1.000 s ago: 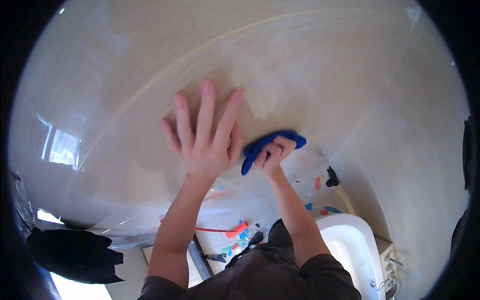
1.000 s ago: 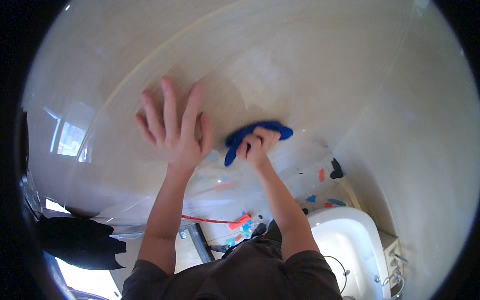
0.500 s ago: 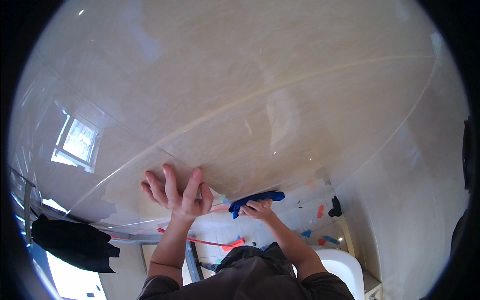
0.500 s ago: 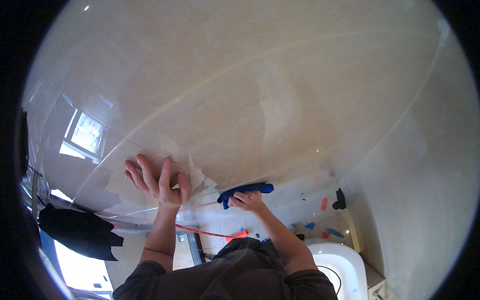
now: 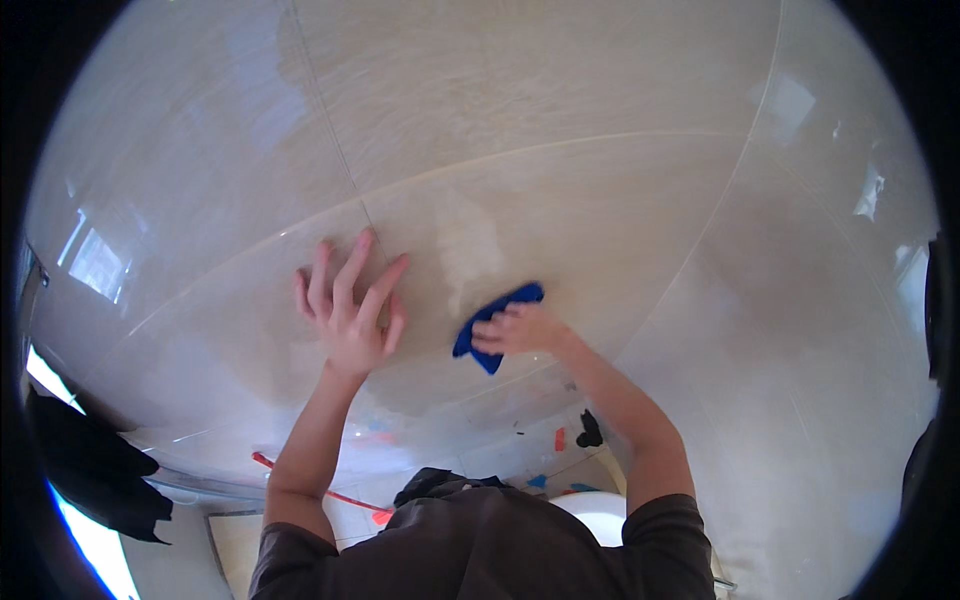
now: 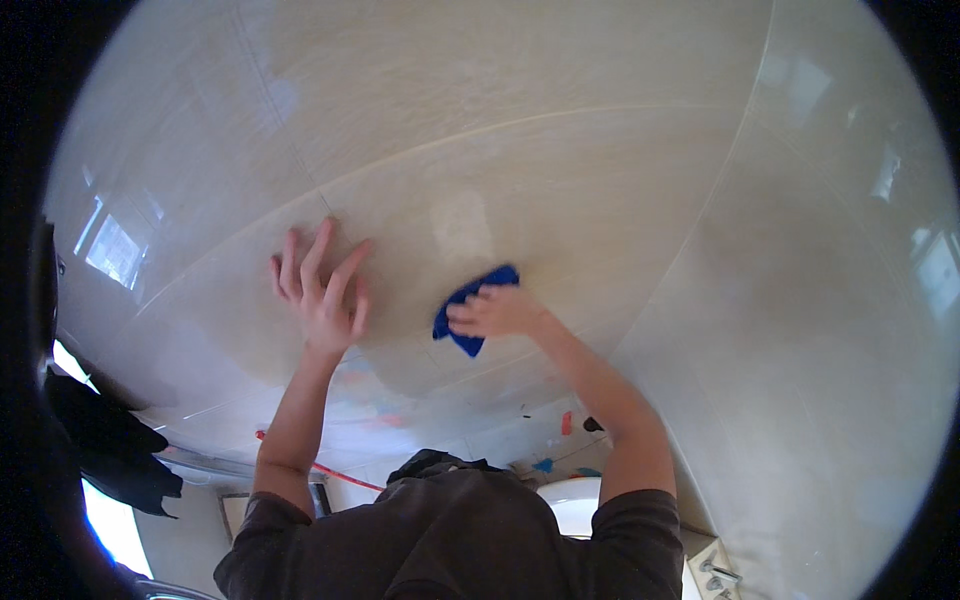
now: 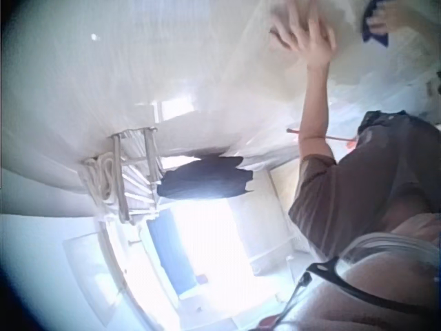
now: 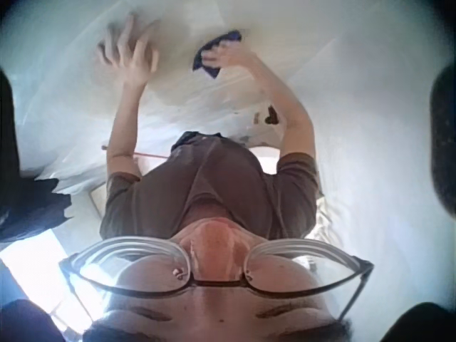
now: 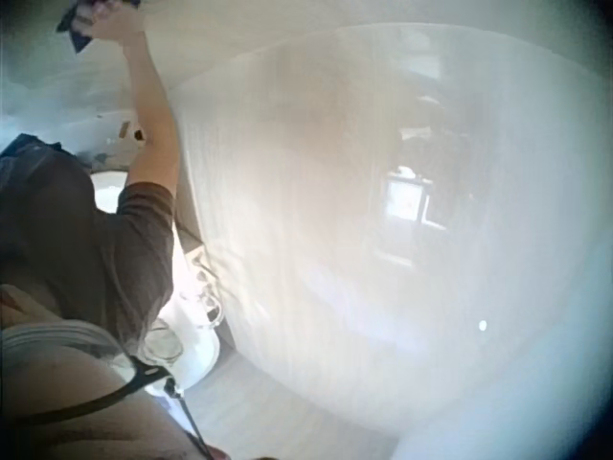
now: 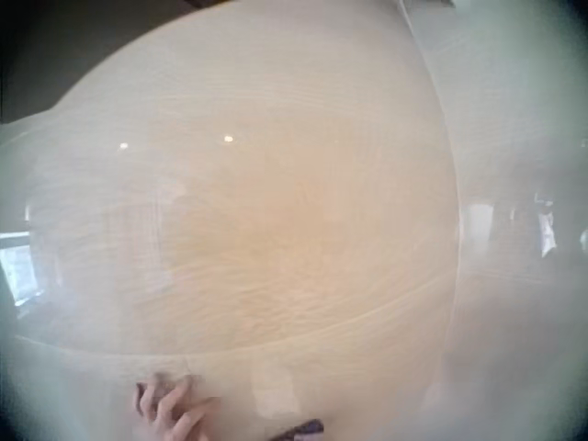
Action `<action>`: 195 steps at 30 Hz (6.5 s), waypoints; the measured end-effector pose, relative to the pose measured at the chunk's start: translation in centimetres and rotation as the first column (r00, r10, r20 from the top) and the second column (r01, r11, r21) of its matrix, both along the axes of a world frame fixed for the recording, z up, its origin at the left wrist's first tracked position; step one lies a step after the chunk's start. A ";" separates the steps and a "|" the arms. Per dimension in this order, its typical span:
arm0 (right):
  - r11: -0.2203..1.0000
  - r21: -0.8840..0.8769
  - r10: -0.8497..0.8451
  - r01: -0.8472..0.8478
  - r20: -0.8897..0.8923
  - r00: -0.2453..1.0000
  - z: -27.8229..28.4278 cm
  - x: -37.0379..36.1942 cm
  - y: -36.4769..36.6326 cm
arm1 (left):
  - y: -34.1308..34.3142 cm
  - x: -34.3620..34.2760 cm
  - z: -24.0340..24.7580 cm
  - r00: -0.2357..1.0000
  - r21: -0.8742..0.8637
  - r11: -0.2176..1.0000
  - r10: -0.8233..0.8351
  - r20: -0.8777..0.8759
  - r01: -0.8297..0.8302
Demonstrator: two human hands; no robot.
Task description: The person wipes the tiled bathroom walls using a blue cloth, moving systematically across the surface. They then switch to a black cloth to clean the wall area adjacent to the sink and a white partition.
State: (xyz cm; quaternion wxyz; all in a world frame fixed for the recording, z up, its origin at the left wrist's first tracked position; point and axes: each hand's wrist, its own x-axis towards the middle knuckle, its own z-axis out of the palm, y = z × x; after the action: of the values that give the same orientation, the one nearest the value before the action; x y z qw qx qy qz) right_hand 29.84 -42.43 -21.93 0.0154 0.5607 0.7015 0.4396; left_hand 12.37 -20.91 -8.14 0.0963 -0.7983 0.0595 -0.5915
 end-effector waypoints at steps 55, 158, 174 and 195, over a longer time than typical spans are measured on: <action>0.454 0.864 -0.054 0.219 -0.219 0.974 21.0 4.7 -2.6 | -6.9 8.2 7.7 0.999 0.114 0.993 0.021 -0.049 -0.015; 0.004 0.547 0.401 0.837 -0.768 0.499 -11.2 -2.6 5.3 | -7.8 9.2 -6.0 0.938 0.312 0.943 0.205 -0.281 -0.113; 0.084 0.637 0.329 0.766 -0.743 0.582 -9.4 -0.6 2.4 | -8.7 10.4 -14.0 0.970 0.087 0.991 -0.075 -0.230 0.097; -0.173 0.539 0.456 0.825 -0.698 0.552 -15.2 -1.7 5.4 | -7.8 10.0 -14.5 0.963 0.131 0.974 -0.154 -0.219 0.185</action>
State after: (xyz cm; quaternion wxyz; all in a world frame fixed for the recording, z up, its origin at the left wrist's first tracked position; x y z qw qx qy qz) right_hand 28.10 -37.05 -37.11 -0.6262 0.6041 -0.0935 0.4839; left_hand 22.41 -28.69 -22.61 0.0984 -0.8381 0.1820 -0.5047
